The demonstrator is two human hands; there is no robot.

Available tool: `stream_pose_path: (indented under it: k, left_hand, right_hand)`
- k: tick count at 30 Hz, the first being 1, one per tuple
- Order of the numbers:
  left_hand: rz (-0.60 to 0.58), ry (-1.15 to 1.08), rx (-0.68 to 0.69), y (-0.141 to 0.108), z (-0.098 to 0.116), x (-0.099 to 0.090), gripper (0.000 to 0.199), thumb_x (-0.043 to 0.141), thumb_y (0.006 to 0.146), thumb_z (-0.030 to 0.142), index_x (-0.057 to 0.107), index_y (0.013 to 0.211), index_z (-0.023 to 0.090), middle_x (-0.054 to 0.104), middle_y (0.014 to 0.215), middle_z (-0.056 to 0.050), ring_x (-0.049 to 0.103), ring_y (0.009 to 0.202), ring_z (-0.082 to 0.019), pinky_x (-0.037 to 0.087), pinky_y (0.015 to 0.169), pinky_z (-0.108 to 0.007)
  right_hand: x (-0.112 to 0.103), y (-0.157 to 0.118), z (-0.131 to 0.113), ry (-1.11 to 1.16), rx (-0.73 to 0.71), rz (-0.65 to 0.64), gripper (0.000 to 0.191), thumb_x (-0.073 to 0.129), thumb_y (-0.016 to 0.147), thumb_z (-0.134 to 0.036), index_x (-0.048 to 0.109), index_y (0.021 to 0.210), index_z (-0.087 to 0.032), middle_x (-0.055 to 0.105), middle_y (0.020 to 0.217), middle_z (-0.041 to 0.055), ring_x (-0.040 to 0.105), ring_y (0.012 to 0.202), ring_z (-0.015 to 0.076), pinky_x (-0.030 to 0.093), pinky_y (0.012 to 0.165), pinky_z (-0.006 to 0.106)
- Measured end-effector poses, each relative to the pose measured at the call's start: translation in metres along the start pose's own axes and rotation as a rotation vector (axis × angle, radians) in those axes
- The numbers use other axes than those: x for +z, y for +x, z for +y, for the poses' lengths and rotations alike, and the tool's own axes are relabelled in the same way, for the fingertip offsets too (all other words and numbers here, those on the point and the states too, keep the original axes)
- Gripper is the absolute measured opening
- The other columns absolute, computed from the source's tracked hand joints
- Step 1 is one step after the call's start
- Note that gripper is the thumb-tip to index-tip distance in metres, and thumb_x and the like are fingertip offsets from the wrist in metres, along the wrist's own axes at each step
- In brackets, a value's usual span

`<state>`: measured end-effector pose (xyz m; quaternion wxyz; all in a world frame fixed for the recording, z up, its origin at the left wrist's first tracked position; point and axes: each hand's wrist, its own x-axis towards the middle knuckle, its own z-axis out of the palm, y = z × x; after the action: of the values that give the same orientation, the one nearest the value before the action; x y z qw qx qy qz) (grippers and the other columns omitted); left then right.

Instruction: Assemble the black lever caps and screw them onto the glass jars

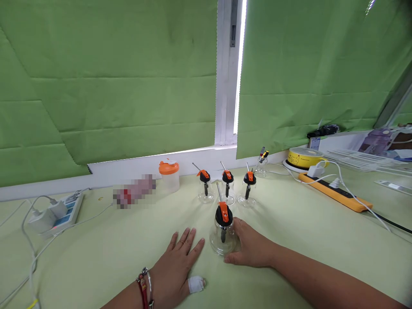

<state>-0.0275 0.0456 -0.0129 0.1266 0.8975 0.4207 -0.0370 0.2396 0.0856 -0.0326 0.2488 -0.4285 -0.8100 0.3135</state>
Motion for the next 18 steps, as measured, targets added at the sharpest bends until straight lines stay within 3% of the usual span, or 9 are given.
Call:
stream_pose_path:
  k: [10,18]
  left_hand:
    - [0.016,-0.001,0.009,0.000,-0.001,0.002,0.073,0.033,0.088,0.061,0.012,0.147,0.025,0.005,0.153,-0.016,0.002,0.140,-0.034,0.011,0.109,-0.062]
    - [-0.011,0.010,-0.012,0.001,0.001,-0.003,0.075,0.029,0.087,0.063,0.011,0.148,0.023,0.004,0.152,-0.017,0.001,0.140,-0.033,0.010,0.109,-0.060]
  right_hand:
    - [-0.002,0.000,0.001,0.012,0.008,-0.012,0.077,0.079,0.056,-0.045,0.048,0.124,-0.026,0.051,0.115,0.0092,0.047,0.108,0.0320,0.040,0.091,0.048]
    - [-0.013,0.002,0.003,-0.004,0.030,-0.007,0.087,0.084,0.046,-0.044,0.048,0.123,-0.023,0.054,0.112,0.0078,0.051,0.104,0.0305,0.042,0.089,0.045]
